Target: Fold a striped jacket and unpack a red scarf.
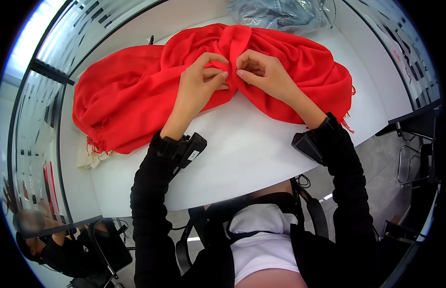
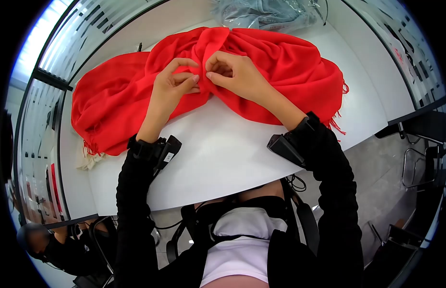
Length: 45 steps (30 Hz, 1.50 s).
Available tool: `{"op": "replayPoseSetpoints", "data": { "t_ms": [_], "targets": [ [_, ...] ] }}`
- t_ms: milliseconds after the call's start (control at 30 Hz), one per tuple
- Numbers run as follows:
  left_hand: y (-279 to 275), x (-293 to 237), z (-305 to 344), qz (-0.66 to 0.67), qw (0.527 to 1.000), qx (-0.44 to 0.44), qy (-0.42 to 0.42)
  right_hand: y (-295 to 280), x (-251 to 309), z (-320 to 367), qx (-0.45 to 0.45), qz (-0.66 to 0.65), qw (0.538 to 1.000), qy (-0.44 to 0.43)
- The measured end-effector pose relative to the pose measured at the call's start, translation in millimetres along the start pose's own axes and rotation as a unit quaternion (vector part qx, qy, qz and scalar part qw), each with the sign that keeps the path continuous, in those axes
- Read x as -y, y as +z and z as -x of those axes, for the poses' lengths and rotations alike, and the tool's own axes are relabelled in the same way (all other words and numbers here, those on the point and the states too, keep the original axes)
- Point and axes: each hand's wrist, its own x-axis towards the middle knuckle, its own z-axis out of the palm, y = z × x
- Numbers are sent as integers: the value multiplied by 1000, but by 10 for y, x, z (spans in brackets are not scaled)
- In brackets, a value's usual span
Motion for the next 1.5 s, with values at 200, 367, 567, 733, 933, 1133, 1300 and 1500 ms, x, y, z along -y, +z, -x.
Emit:
{"op": "replayPoseSetpoints", "data": {
  "t_ms": [200,367,567,733,933,1133,1300,1500],
  "targets": [
    [-13,-16,23,-40,999,26,18,4,-31,-5,-18,4,1000,-10],
    [-16,32,-2,-43,998,38,32,-20,-35,0,5,25,999,25],
    [-26,77,-6,-101,993,32,60,-10,-80,7,22,0,999,36],
    [-28,19,14,-121,990,48,57,17,-17,15,97,2,995,-6],
    [-48,111,-3,-207,975,27,79,179,-53,82,147,38,988,18],
    [-46,-7,48,-231,969,65,49,199,-55,92,122,31,991,48],
    [-58,75,72,-284,951,111,51,199,-102,110,119,110,987,9],
    [-84,57,84,-337,935,103,29,199,-113,94,71,69,995,-30]
  ]
}}
